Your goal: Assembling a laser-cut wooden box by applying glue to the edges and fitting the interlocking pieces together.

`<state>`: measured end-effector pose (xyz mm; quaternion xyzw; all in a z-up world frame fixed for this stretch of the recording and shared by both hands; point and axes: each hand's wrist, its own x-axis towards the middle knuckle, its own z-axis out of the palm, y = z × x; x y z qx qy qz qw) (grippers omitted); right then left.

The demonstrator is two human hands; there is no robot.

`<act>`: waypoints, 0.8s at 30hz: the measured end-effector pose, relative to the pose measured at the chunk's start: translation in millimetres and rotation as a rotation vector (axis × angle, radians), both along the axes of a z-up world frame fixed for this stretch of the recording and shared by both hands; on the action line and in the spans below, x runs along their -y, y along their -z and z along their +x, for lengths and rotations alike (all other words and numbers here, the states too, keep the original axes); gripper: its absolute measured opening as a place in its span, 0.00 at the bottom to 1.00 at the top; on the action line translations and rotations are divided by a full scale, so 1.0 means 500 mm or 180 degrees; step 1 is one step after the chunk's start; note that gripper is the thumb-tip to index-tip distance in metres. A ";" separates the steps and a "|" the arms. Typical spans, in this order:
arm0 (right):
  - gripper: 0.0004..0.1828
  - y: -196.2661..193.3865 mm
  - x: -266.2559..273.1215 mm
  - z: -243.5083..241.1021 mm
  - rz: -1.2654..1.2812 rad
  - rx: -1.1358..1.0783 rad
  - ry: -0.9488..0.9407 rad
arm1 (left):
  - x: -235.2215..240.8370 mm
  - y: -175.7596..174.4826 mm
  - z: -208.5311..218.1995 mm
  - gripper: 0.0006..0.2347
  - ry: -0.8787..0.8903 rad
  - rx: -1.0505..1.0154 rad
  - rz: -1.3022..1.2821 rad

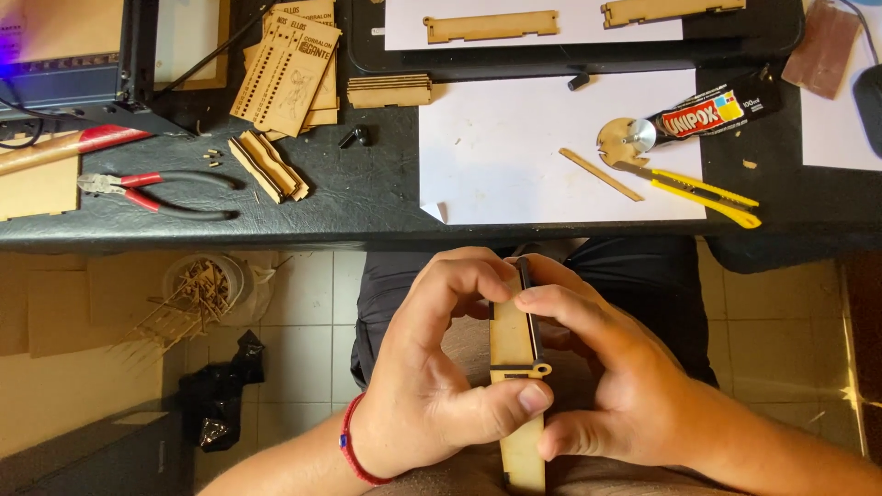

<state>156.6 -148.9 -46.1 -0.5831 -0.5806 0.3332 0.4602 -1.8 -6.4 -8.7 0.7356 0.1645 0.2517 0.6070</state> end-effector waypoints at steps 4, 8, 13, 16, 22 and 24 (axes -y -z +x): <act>0.49 -0.001 0.001 -0.001 -0.0042 0.0300 0.0012 | 0.009 0.013 -0.003 0.19 -0.0018 0.0318 -0.0114; 0.49 -0.004 0.002 -0.004 0.0075 0.0245 -0.0029 | 0.012 0.009 -0.007 0.19 -0.0106 0.0180 -0.0038; 0.38 -0.062 -0.014 -0.021 0.0669 -0.0383 -0.0141 | 0.002 -0.028 -0.009 0.28 0.0041 0.0210 0.0337; 0.28 -0.104 -0.026 -0.059 0.0825 -0.0416 0.0012 | -0.001 -0.057 -0.009 0.35 0.0350 0.0104 0.0696; 0.16 -0.145 -0.053 -0.080 0.0731 -0.6166 -0.0166 | 0.001 -0.028 -0.005 0.29 0.0057 0.0657 0.1377; 0.62 -0.084 -0.013 -0.024 0.0785 -0.0189 -0.0150 | -0.018 0.004 -0.012 0.35 0.0652 0.0652 0.1572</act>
